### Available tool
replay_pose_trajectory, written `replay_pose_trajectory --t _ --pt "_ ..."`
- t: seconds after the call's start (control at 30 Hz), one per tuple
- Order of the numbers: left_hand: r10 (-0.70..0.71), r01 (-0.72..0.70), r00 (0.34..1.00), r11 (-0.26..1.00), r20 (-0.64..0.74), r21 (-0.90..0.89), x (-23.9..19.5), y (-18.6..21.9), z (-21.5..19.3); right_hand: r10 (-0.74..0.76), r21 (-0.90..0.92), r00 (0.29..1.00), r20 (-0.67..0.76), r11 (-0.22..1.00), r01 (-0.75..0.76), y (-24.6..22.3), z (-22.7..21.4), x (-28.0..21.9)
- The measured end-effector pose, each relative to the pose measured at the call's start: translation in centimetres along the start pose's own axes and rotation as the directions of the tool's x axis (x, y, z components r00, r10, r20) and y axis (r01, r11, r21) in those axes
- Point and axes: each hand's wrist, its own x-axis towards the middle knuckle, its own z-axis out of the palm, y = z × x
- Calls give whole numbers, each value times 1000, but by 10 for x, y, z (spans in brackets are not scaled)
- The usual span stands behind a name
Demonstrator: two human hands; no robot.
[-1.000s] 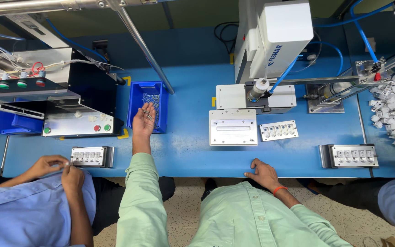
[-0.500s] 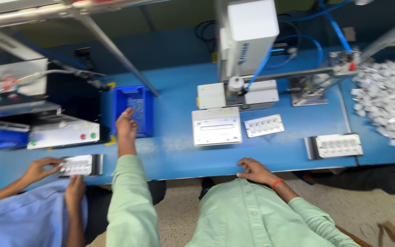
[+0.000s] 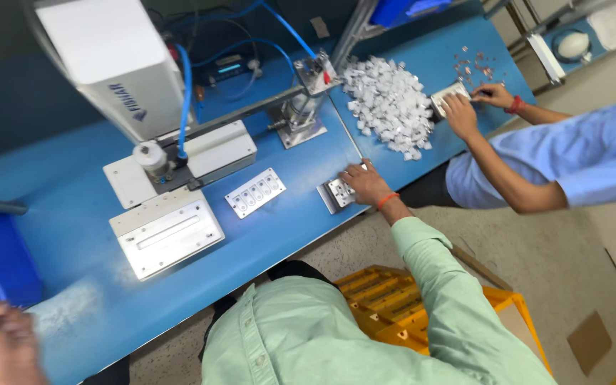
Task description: The person assembles small electronic components by hand, placing pins and white plastic parts into a metal jig and using a press machine to secure them. The person repeatedly picks parts from a blue bin, inserts them into the jig, and operates the machine.
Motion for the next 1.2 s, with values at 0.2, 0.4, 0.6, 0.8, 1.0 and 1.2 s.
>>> replay_pose_trajectory --t 0.2,0.4,0.6,0.8,1.0,1.2 --pt "-269 270 958 963 94 5 -116 -115 36 -40 277 984 -171 957 87 -3 -45 -5" --pt "-376 383 924 903 -77 194 -201 -155 69 -243 385 921 -305 853 353 -157 -133 10" --pt "-389 383 921 911 11 153 -206 -138 81 -384 326 745 -546 721 611 -310 -186 69" --pt "-376 375 926 915 -21 149 -208 -121 74 -408 277 776 -481 769 576 -337 -190 86" --pt "-382 381 924 910 -24 165 -207 -117 87 -412 277 779 -473 770 575 -331 -179 89" --pt "-333 335 942 921 -47 199 -208 -105 101 -39 497 690 -723 663 559 -268 -126 110"
